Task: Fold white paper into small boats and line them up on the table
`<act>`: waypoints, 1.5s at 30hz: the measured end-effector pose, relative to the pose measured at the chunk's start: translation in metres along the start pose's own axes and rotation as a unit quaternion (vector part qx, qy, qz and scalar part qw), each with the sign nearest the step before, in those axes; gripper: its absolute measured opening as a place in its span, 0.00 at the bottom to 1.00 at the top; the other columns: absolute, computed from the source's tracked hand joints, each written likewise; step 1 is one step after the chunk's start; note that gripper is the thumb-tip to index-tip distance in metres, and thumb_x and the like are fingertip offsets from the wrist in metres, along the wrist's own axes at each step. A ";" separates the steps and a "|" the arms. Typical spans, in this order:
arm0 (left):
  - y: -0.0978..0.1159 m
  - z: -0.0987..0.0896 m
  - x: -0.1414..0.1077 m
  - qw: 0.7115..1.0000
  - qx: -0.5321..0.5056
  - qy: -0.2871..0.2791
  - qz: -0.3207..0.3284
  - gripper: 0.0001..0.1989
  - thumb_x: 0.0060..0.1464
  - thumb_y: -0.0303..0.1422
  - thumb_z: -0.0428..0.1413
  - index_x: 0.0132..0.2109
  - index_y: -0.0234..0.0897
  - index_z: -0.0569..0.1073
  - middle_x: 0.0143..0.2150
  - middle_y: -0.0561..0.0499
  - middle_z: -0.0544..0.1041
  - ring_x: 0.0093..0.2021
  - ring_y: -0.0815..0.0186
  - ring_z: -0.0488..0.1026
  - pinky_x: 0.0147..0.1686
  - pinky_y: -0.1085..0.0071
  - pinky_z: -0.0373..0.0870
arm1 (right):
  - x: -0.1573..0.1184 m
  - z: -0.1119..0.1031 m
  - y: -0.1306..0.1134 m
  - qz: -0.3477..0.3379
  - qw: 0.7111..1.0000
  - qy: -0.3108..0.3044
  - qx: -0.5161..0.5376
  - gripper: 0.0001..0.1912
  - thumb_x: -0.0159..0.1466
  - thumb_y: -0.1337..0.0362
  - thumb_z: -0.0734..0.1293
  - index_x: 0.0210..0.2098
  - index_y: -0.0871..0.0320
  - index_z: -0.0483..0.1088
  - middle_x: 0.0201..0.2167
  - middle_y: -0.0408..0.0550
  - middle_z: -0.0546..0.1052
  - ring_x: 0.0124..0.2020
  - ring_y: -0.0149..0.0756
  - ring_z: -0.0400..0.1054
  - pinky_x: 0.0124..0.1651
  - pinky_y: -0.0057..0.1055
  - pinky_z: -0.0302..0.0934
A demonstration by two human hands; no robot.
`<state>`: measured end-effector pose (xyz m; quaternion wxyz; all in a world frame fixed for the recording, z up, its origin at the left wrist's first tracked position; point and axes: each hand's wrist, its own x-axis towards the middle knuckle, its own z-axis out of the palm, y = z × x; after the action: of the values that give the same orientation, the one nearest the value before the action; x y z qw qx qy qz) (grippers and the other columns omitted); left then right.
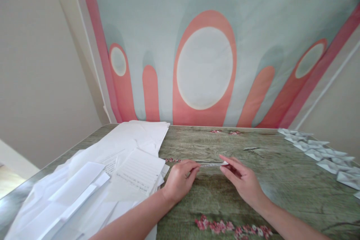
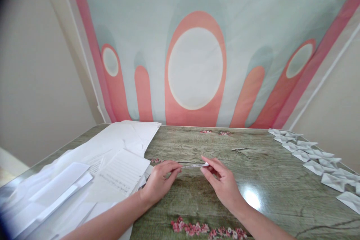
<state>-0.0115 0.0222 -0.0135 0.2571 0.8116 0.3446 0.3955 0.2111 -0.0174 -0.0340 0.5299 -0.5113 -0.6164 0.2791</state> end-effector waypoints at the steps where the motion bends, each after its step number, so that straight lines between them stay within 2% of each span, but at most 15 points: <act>1: 0.000 0.000 0.001 1.000 -0.008 0.003 -0.012 0.10 0.56 0.31 0.51 0.39 0.42 0.77 0.35 0.49 0.78 0.36 0.63 0.73 0.40 0.70 0.67 | 0.000 0.000 0.001 -0.003 1.000 0.006 0.000 0.19 0.58 0.56 0.66 0.48 0.52 0.71 0.33 0.46 0.71 0.32 0.34 0.65 0.37 0.31 0.64; 5: -0.003 0.003 0.002 0.997 -0.041 0.009 -0.069 0.09 0.55 0.32 0.52 0.35 0.41 0.78 0.30 0.50 0.77 0.31 0.64 0.73 0.34 0.72 0.67 | -0.003 0.002 0.005 0.023 0.999 0.040 0.010 0.21 0.59 0.55 0.65 0.50 0.55 0.67 0.35 0.48 0.71 0.33 0.35 0.66 0.38 0.32 0.64; 9: -0.009 0.007 0.000 0.985 -0.110 0.007 -0.134 0.09 0.53 0.36 0.54 0.33 0.39 0.78 0.29 0.50 0.77 0.30 0.63 0.73 0.31 0.72 0.67 | -0.002 0.002 0.005 0.016 0.997 0.075 0.013 0.17 0.58 0.54 0.66 0.43 0.57 0.68 0.34 0.49 0.72 0.34 0.37 0.66 0.37 0.32 0.64; 15: -0.009 0.012 -0.001 0.963 -0.200 -0.032 -0.179 0.10 0.52 0.39 0.55 0.33 0.37 0.76 0.27 0.50 0.77 0.29 0.63 0.74 0.30 0.72 0.68 | 0.000 0.000 -0.001 0.027 0.999 0.022 0.039 0.16 0.59 0.51 0.64 0.37 0.57 0.71 0.30 0.46 0.71 0.24 0.31 0.63 0.26 0.28 0.61; 20: -0.006 0.009 0.002 0.940 -0.264 -0.073 -0.202 0.13 0.50 0.41 0.57 0.33 0.34 0.74 0.27 0.50 0.76 0.29 0.65 0.74 0.29 0.74 0.67 | 0.000 -0.002 0.000 0.072 0.993 -0.024 0.089 0.15 0.61 0.52 0.64 0.32 0.58 0.69 0.20 0.41 0.68 0.22 0.31 0.61 0.28 0.28 0.59; 23: -0.007 0.006 0.003 0.930 -0.289 -0.102 -0.204 0.15 0.50 0.42 0.57 0.33 0.32 0.72 0.26 0.50 0.76 0.28 0.67 0.73 0.29 0.74 0.66 | 0.001 -0.003 0.001 0.091 0.986 -0.057 0.126 0.15 0.61 0.52 0.63 0.31 0.58 0.68 0.20 0.41 0.68 0.24 0.30 0.61 0.29 0.27 0.57; 27: -0.011 0.004 0.003 0.922 -0.305 -0.118 -0.208 0.16 0.51 0.43 0.57 0.33 0.32 0.71 0.26 0.50 0.76 0.27 0.68 0.72 0.29 0.74 0.65 | 0.000 -0.004 0.002 0.108 0.977 -0.069 0.171 0.15 0.61 0.52 0.63 0.30 0.58 0.69 0.21 0.41 0.68 0.25 0.30 0.60 0.31 0.27 0.55; 34: -0.013 0.004 0.004 0.916 -0.315 -0.133 -0.208 0.18 0.50 0.45 0.57 0.33 0.32 0.71 0.26 0.50 0.75 0.27 0.69 0.71 0.30 0.74 0.64 | -0.001 -0.004 0.007 0.118 0.966 -0.078 0.217 0.12 0.61 0.55 0.65 0.34 0.58 0.70 0.22 0.41 0.68 0.27 0.30 0.60 0.33 0.29 0.56; 39: -0.013 0.001 0.006 0.903 -0.333 -0.165 -0.215 0.19 0.47 0.46 0.59 0.32 0.31 0.71 0.27 0.49 0.76 0.28 0.68 0.70 0.32 0.73 0.63 | 0.002 -0.009 0.009 0.103 0.973 -0.079 0.193 0.11 0.59 0.57 0.67 0.36 0.58 0.71 0.25 0.42 0.69 0.28 0.29 0.62 0.33 0.27 0.58; 43: -0.012 -0.004 0.007 0.889 -0.349 -0.193 -0.223 0.19 0.47 0.45 0.59 0.31 0.31 0.71 0.27 0.49 0.76 0.29 0.68 0.71 0.33 0.72 0.63 | 0.006 -0.016 0.005 0.082 0.976 -0.089 0.180 0.17 0.58 0.60 0.68 0.48 0.52 0.68 0.31 0.41 0.70 0.29 0.29 0.64 0.33 0.27 0.60; 45: -0.011 -0.006 0.008 0.882 -0.357 -0.204 -0.228 0.19 0.46 0.45 0.60 0.31 0.31 0.71 0.27 0.49 0.76 0.28 0.68 0.71 0.33 0.73 0.63 | 0.007 -0.020 0.002 0.069 0.980 -0.110 0.152 0.19 0.59 0.60 0.68 0.49 0.50 0.68 0.31 0.41 0.70 0.29 0.29 0.64 0.34 0.27 0.61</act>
<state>-0.0164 0.0361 -0.0137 0.6773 0.6263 0.2958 0.2480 0.2310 -0.0143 -0.0279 0.5099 -0.4319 -0.5848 0.4598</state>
